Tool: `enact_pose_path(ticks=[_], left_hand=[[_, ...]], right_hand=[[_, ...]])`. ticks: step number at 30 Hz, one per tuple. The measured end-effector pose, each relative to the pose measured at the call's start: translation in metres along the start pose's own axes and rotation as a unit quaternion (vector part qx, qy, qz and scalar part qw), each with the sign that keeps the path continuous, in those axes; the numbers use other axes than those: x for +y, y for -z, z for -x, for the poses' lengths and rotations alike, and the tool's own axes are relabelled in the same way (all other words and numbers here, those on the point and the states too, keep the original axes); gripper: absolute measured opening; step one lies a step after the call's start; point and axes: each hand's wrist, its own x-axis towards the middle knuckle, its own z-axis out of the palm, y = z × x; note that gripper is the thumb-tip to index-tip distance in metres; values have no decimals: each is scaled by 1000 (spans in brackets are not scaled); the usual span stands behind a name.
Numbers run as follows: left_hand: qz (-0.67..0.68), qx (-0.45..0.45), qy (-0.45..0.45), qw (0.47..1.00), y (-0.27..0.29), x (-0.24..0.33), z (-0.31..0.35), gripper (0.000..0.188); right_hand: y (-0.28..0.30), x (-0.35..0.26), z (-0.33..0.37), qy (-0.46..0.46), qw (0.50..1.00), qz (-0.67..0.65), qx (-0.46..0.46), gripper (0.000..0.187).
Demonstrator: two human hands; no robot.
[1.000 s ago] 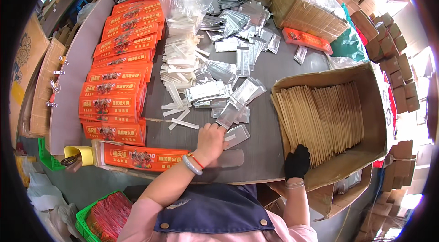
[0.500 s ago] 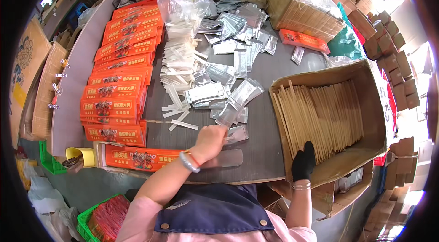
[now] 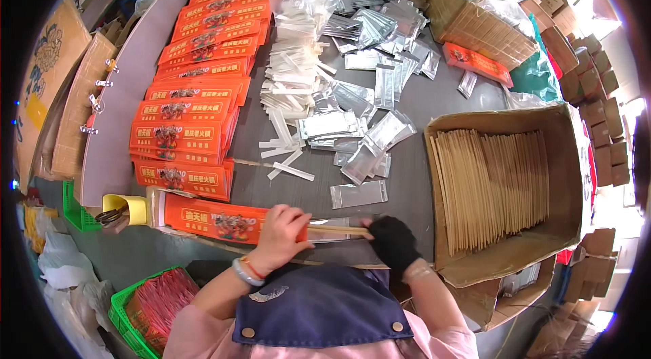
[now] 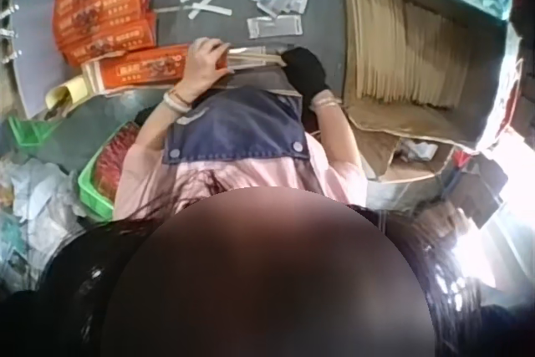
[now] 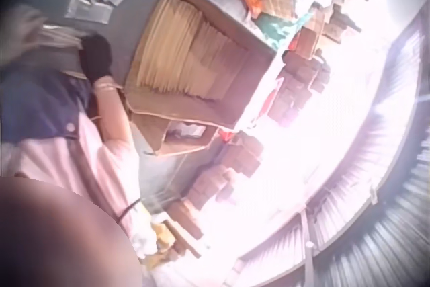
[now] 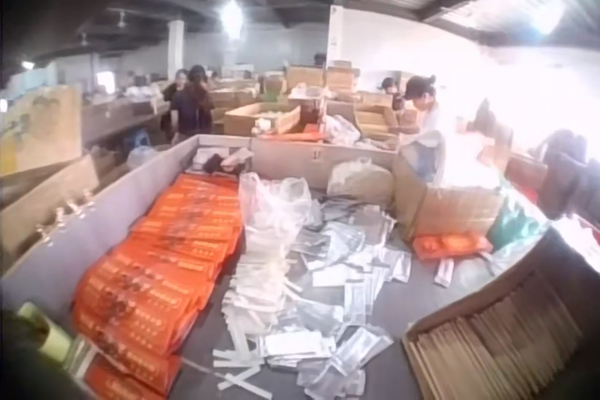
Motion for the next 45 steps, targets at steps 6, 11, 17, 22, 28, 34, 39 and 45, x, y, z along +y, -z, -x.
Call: enact_pose_path(ticks=[6, 11, 17, 22, 28, 34, 39, 45], left_hand=[[-38, -9, -12, 999, 5, 9, -15, 78], [-8, 4, -54, 999, -12, 2, -29, 72], [-115, -225, -149, 956, 65, 16, -59, 28], [-132, 29, -156, 978, 136, -46, -78, 25], [-51, 81, 199, 975, 7, -21, 7, 99], [31, 87, 211, 973, -7, -29, 13, 104], [58, 60, 219, 972, -5, -33, 14, 106], [63, 38, 221, 972, -3, -33, 14, 109]], right_hand=[[-33, 13, 6, -79, 982, -72, 154, 22], [-38, -72, -36, -37, 908, -401, 115, 37], [17, -43, -32, 8, 995, 69, -69, 64], [46, -22, -12, -63, 990, 50, 118, 57], [38, -41, -14, -52, 993, 66, 80, 59], [32, -49, -14, -24, 996, 81, -14, 62], [27, -54, -16, -14, 998, 55, -10, 61], [7, -60, -28, 8, 999, 29, -19, 63]])
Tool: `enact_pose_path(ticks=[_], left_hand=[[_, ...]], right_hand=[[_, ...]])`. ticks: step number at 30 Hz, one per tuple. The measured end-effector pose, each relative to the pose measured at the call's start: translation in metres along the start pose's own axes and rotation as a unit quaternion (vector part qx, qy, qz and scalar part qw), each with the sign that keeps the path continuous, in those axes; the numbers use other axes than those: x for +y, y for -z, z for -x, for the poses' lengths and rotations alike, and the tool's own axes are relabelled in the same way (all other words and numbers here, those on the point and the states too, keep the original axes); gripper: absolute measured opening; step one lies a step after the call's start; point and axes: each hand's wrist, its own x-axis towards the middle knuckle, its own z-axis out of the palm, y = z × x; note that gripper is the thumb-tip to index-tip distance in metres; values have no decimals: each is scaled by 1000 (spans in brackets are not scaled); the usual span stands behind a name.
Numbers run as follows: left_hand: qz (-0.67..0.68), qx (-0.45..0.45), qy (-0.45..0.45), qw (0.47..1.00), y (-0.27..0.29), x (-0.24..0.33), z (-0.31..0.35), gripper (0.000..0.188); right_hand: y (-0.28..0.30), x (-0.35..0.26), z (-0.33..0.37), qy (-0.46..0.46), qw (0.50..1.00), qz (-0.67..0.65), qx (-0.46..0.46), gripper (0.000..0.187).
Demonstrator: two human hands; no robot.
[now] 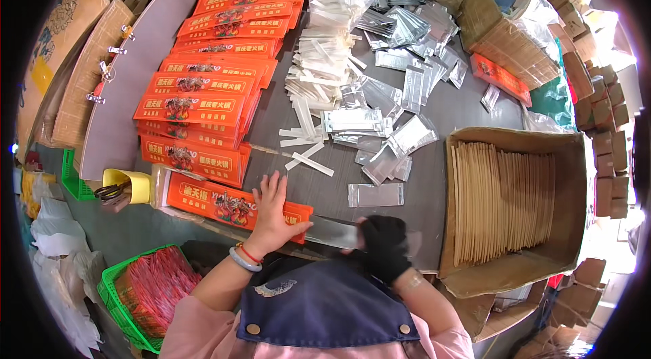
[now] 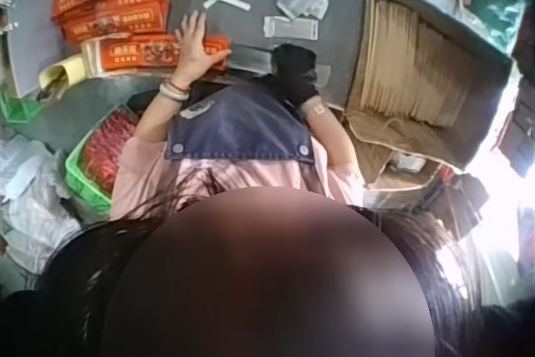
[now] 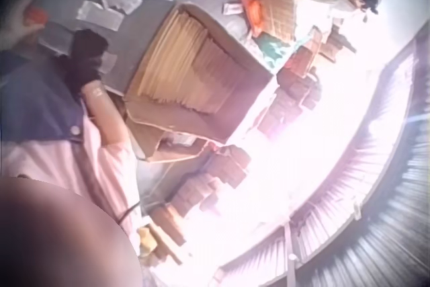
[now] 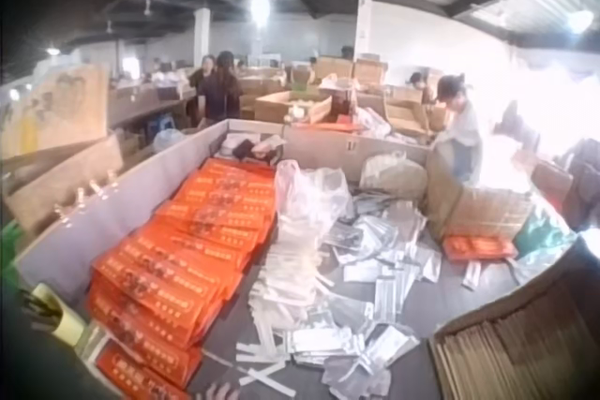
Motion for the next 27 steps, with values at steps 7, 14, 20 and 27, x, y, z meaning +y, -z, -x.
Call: enact_pose_path(ticks=[7, 14, 20, 27], left_hand=[[8, -10, -83, 996, 9, -3, -27, 80], [-125, 110, -211, 963, 3, 16, -110, 10], [44, 24, -217, 975, -55, 76, -90, 14], [-82, -31, -171, 981, -63, 92, -88, 21]], right_hand=[[-18, -12, -24, 85, 984, -98, 123, 64], [37, 101, 76, -419, 834, -64, 354, 34], [33, 120, 91, -429, 864, 192, 183, 21], [41, 112, 81, -487, 853, 145, 118, 15]])
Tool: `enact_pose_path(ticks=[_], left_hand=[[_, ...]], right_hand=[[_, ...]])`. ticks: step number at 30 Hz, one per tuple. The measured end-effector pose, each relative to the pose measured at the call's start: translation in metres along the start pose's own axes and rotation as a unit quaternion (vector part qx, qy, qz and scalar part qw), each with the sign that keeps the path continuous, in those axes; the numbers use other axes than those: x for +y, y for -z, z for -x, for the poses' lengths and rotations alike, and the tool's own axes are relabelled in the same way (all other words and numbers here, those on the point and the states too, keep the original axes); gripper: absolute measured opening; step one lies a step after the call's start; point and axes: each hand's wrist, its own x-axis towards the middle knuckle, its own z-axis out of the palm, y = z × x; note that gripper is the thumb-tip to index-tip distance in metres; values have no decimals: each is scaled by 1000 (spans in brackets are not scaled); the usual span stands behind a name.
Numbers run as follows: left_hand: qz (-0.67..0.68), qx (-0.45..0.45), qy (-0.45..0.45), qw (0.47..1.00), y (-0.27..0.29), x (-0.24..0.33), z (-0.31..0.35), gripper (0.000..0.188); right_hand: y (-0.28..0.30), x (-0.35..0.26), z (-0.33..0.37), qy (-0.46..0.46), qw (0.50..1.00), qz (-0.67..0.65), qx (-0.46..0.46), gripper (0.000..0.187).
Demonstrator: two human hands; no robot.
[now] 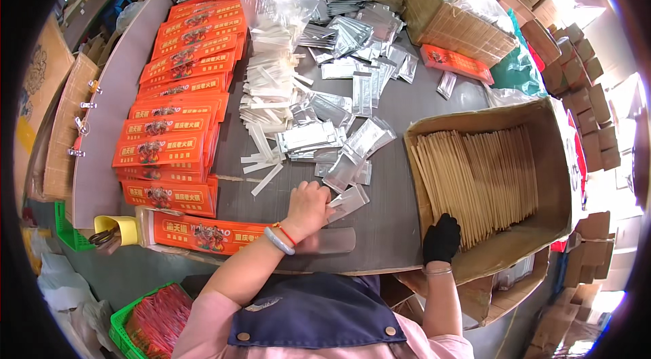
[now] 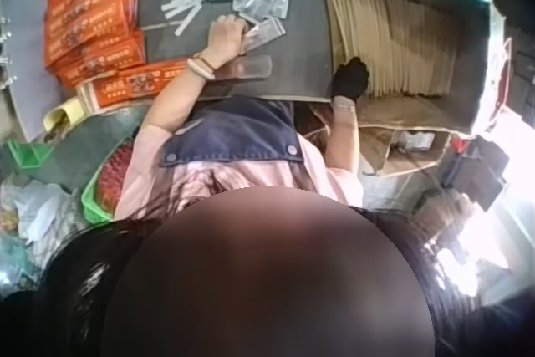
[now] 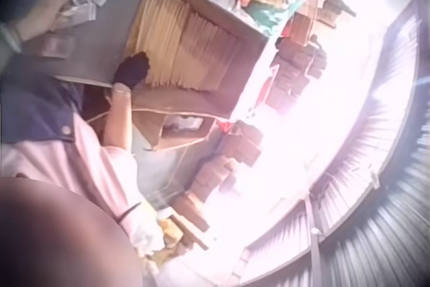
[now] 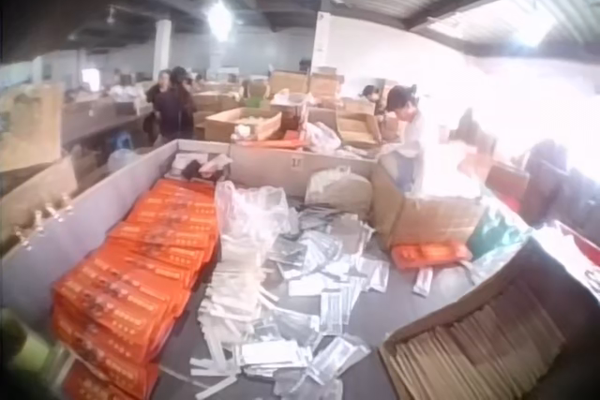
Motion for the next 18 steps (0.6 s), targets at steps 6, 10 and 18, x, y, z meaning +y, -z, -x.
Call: enact_pose_path(ticks=[6, 10, 18], left_hand=[[205, -128, 64, 968, 43, 2, 14, 21], [86, -112, -18, 990, 47, -15, 68, 30], [34, -27, -41, 998, 53, -39, 108, 69]], right_hand=[[-27, 33, -4, 36, 991, -31, 126, 27], [10, 2, 11, 91, 968, -232, 2, 32], [-29, -74, 47, 445, 866, -181, -142, 19]])
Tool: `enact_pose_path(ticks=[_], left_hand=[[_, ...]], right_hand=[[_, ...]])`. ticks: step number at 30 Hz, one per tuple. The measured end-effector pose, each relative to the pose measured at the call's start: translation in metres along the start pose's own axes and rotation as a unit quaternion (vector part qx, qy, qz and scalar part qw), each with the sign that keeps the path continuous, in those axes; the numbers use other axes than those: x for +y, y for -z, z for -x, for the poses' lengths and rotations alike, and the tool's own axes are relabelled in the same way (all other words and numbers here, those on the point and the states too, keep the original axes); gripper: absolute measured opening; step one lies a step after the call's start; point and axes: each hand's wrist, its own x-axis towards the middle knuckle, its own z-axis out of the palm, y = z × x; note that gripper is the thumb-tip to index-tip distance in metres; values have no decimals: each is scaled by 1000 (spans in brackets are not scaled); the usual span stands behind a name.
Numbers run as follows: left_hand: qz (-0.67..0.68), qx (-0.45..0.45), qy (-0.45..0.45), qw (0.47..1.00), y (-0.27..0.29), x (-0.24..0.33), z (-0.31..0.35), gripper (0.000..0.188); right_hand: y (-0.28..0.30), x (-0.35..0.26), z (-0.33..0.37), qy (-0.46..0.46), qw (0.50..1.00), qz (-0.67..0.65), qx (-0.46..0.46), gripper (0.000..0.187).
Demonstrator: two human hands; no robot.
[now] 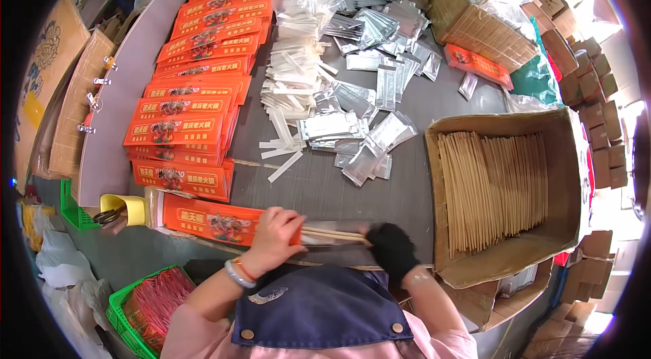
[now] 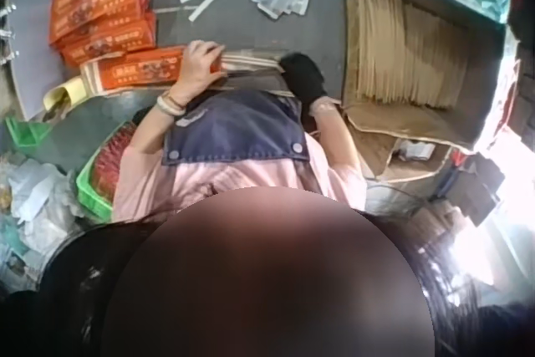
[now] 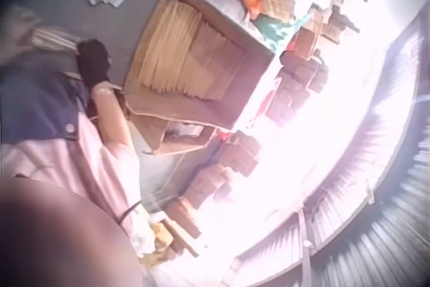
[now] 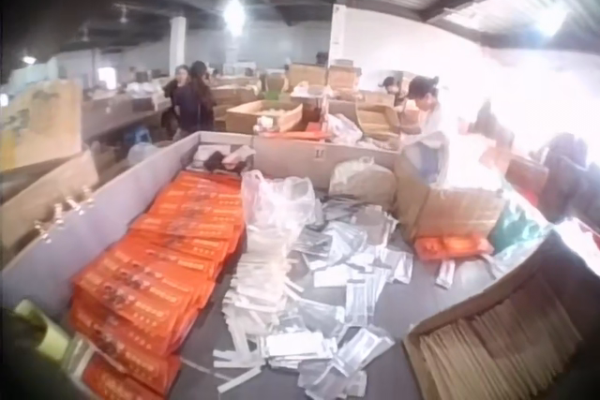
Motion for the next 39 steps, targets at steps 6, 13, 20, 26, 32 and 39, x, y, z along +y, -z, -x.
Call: enact_pose_path(ticks=[6, 13, 20, 26, 32, 39], left_hand=[[-56, 31, -14, 998, 1, 10, -8, 73], [8, 28, -64, 997, 1, 6, -35, 55], [-123, -146, -164, 968, 107, 7, -71, 22], [-123, 165, 77, 976, 77, -44, -35, 50], [-19, 139, 197, 970, -16, -21, 12, 103], [28, 84, 204, 975, -14, -26, 13, 108]], right_hand=[[-6, 19, -6, -57, 991, 15, 122, 26], [-29, -62, -50, -8, 924, -377, 66, 53], [38, -25, -32, 16, 995, 48, 83, 63], [48, -24, -18, -11, 986, 81, 143, 60], [36, -35, -16, -1, 991, 125, 54, 64], [-2, -57, -42, 58, 997, 50, -25, 67]])
